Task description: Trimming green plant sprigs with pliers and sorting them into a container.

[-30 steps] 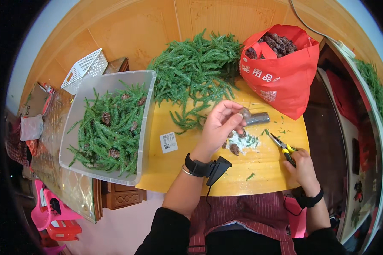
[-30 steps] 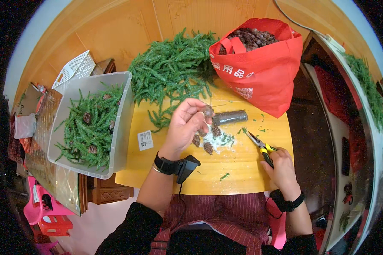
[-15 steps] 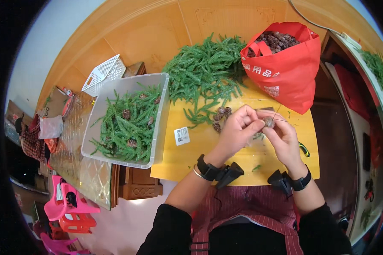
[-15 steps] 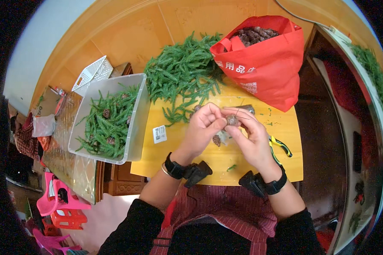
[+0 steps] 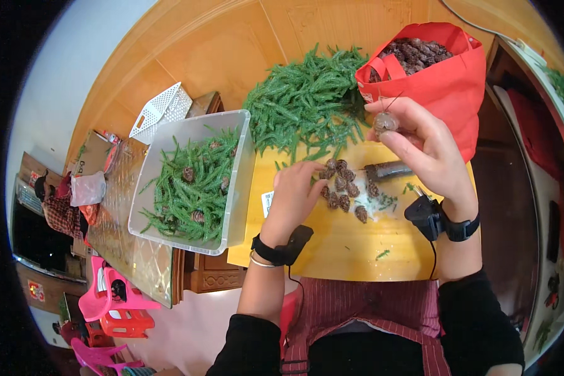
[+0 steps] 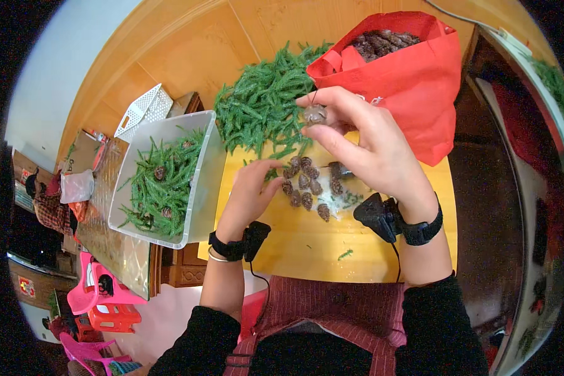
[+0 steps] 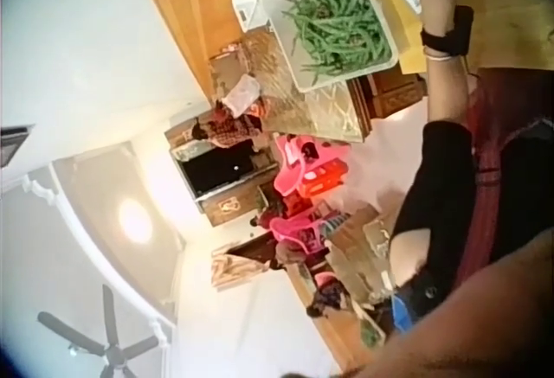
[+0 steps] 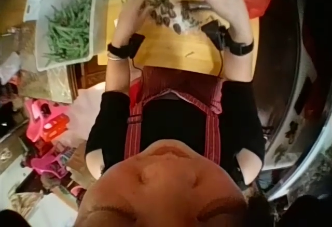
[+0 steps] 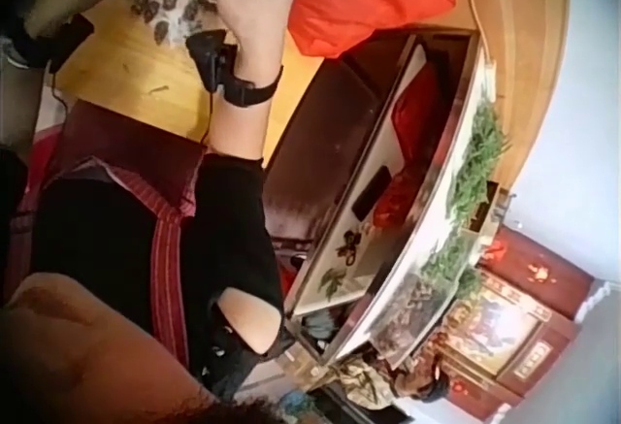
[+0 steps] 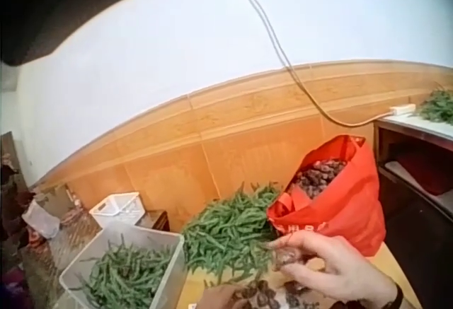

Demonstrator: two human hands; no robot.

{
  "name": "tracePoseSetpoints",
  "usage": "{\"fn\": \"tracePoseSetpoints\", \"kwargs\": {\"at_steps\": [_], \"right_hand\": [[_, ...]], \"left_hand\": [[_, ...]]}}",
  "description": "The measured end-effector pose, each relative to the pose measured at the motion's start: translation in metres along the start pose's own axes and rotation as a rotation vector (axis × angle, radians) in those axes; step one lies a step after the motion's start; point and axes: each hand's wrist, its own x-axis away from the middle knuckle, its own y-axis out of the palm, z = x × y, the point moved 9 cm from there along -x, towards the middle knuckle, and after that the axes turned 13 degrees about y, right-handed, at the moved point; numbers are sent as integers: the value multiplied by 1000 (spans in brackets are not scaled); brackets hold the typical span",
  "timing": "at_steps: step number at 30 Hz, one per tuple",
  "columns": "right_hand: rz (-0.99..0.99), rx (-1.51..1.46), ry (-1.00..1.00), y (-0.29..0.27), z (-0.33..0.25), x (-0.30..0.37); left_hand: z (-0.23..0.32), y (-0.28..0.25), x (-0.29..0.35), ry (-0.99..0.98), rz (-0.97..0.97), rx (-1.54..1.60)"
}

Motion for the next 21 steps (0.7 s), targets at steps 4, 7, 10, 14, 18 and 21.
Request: {"fn": "tracePoseSetpoints", "kwargs": {"at_steps": [4,7,10,14,18,21], "right_hand": [[-56,159,23,-3,8,-5],[-42,194,-87,-6,6,-10],[25,242,-110,-14,12,-12],[59,291,-177,-19,3,-7],[77,365,-110,-26,4,-5],[83,411,-110,-26,9,-5]], "left_hand": [[-13,-17,0,-30,160,-1],[-31,-20,5,-209,141,104],[-42,-1,6,-502,-78,262],[-34,3,-9,-209,25,39],[-18,-2,-15,-91,127,-1],[-24,12,-11,-322,-157,127]]}}
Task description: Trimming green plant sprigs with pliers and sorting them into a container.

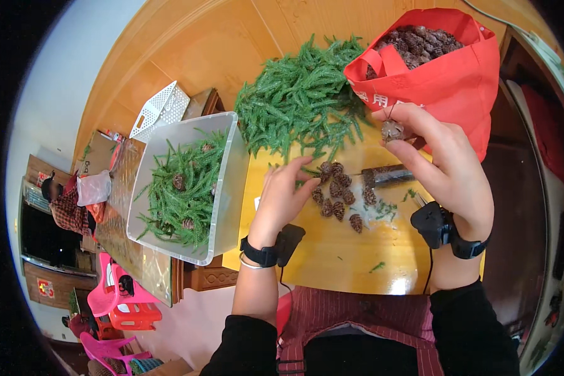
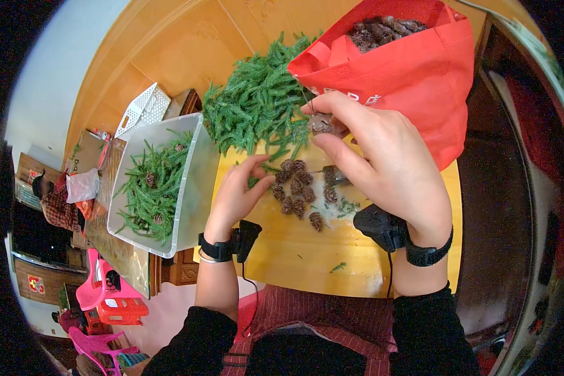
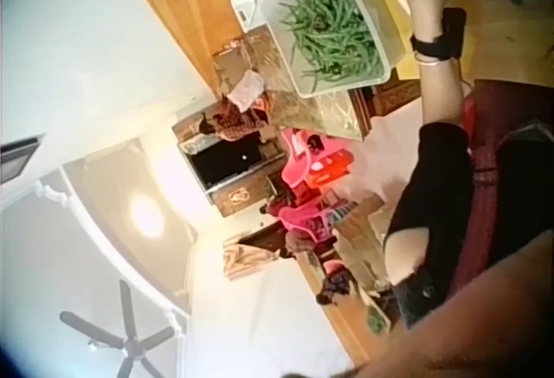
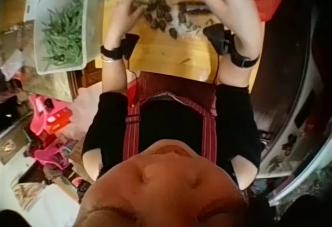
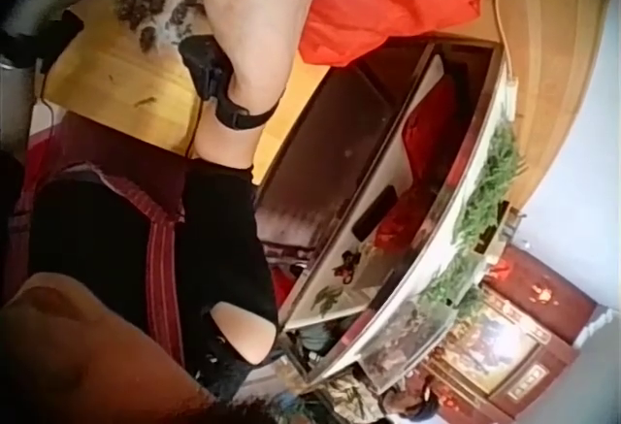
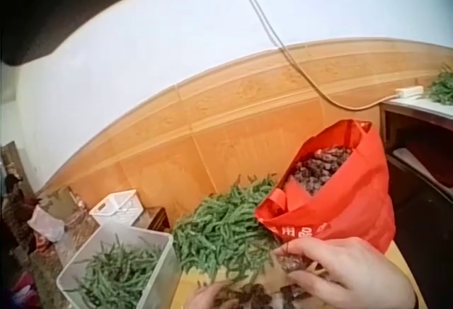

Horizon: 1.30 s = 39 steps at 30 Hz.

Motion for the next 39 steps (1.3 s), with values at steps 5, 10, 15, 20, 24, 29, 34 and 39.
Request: {"fn": "tracePoseSetpoints", "kwargs": {"at_steps": [5,10,15,20,24,29,34,39], "right_hand": [[-17,141,64,-2,4,3],[-62,227,25,-1,-2,9],[-80,272,24,2,2,11],[-117,287,23,-1,1,13],[-127,291,15,2,2,13],[-158,318,18,4,3,14],[-25,220,-50,-1,1,15],[-42,216,-32,-2,-2,16]], "left_hand": [[-16,-16,6,31,234,249],[-15,-38,18,-25,501,354],[-5,-27,12,67,381,261],[3,-17,9,62,308,158],[19,7,6,194,105,68],[29,24,2,272,25,-20],[21,27,1,223,-31,-122],[23,13,3,280,62,-234]]}}
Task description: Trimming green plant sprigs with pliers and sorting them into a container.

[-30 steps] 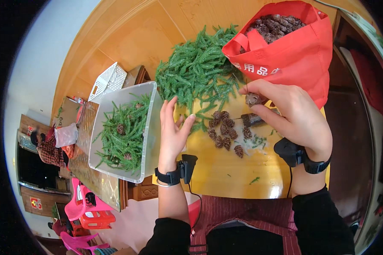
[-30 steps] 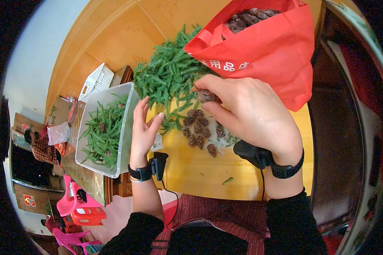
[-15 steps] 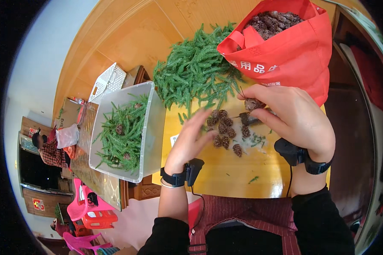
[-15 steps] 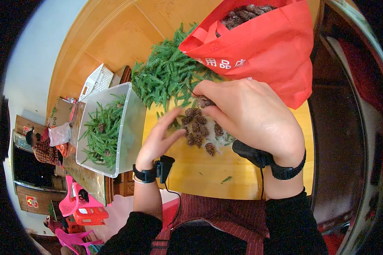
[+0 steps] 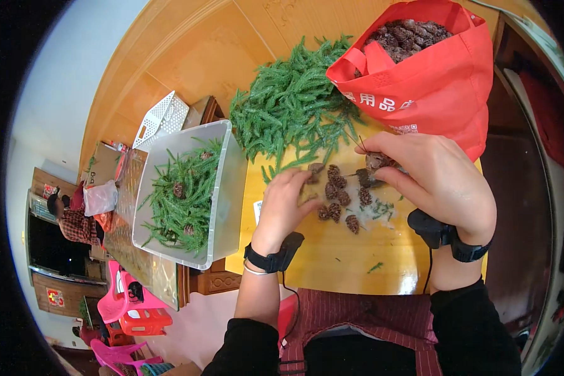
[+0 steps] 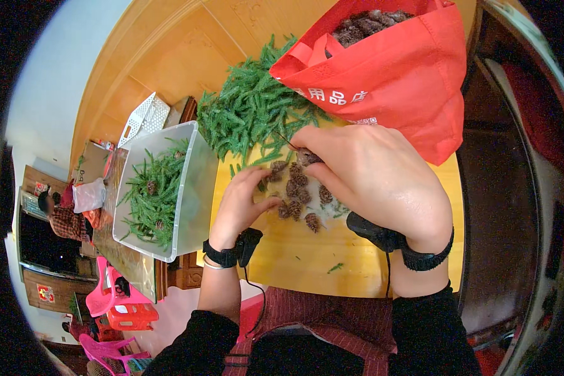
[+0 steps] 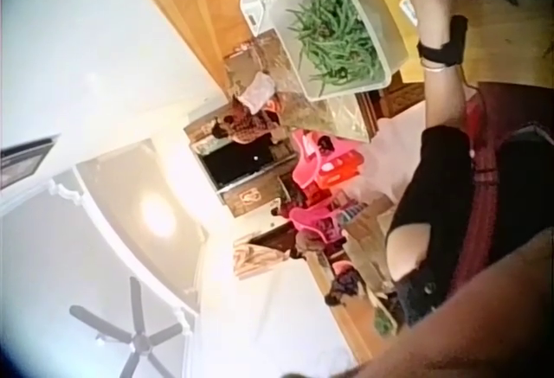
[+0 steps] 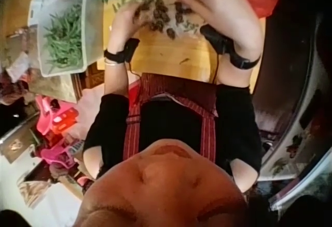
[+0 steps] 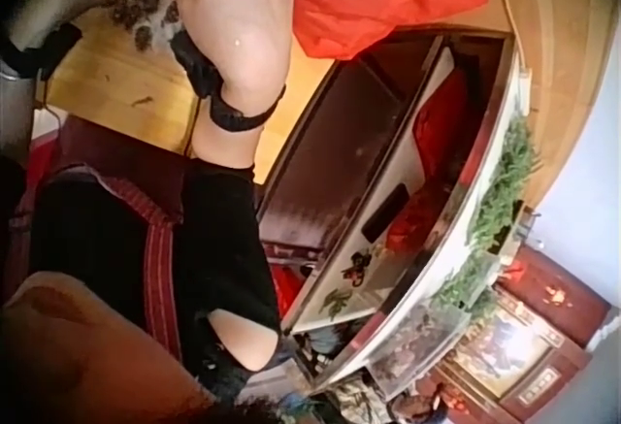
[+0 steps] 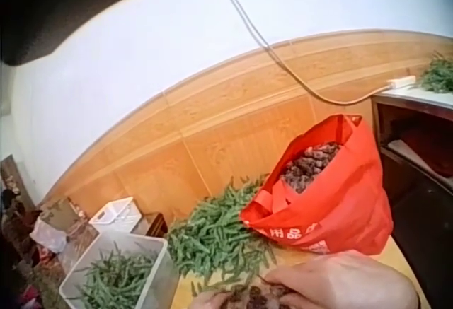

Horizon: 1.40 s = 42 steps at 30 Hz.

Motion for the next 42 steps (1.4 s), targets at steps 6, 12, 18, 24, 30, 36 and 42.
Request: {"fn": "tracePoseSetpoints", "kwargs": {"at_steps": [6,12,18,24,30,36,42], "right_hand": [[-120,78,40,10,2,-2],[-31,61,-8,2,-2,0],[31,34,-26,-5,-1,3],[29,52,-25,-5,-1,3],[-77,110,21,2,1,1],[-60,70,10,-5,-1,3],[-52,93,-9,-2,-3,4]], "left_hand": [[-5,8,6,-74,5,176],[-16,28,25,-144,-138,130],[-11,31,20,-107,-159,229],[-18,14,20,-191,-20,301],[-24,8,26,-306,18,332],[-55,-30,47,-429,226,-13],[-48,-9,31,-277,110,-127]]}}
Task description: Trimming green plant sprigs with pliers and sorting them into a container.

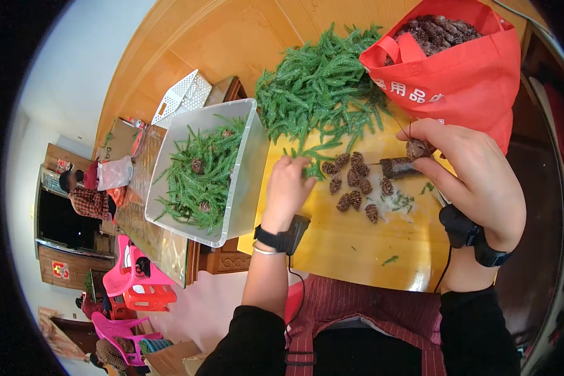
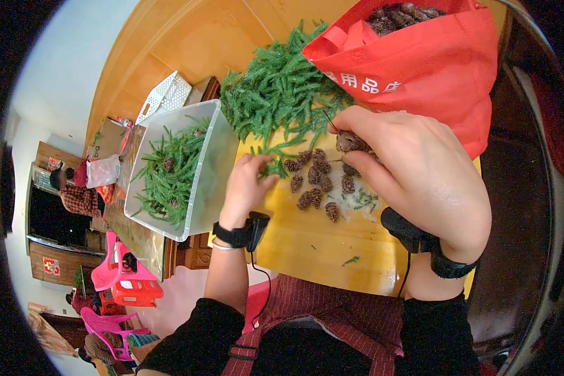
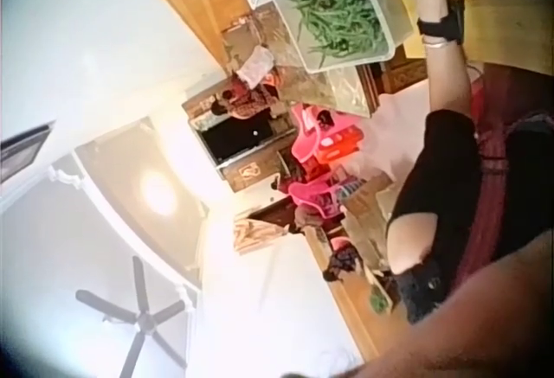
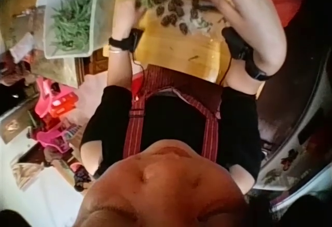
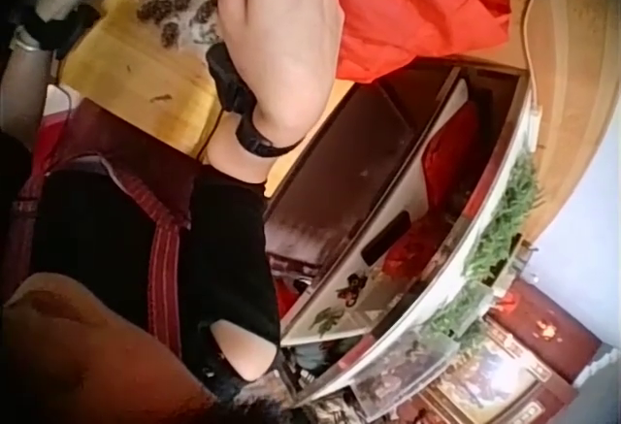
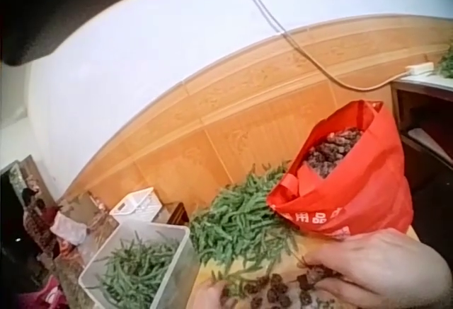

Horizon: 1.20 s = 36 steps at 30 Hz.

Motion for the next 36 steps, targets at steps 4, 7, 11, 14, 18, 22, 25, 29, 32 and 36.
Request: {"fn": "tracePoseSetpoints", "kwargs": {"at_steps": [4,7,11,14,18,22,25,29,32,36], "right_hand": [[23,12,7,-10,1,3],[97,-84,-27,-10,-4,-1],[148,-147,-34,-17,-4,-4],[176,-282,-55,-21,-11,-4],[194,-454,-14,-22,-14,-6],[173,-608,-13,-21,-10,-5],[161,-747,-29,-19,-14,-8],[84,-738,34,-10,-17,-15],[109,-612,84,-3,-10,-22],[139,-487,101,-1,-10,-24]], "left_hand": [[6,16,-15,36,-108,-48],[-1,-16,-12,145,153,70],[28,-17,-27,-175,88,1227],[43,-30,-34,-65,174,1521],[74,-46,-60,117,219,1663],[101,-49,-77,167,208,1607],[105,-56,-82,283,246,1617],[102,-54,-90,282,239,1623],[94,-52,-94,263,251,1607],[87,-47,-92,213,206,1642]]}}
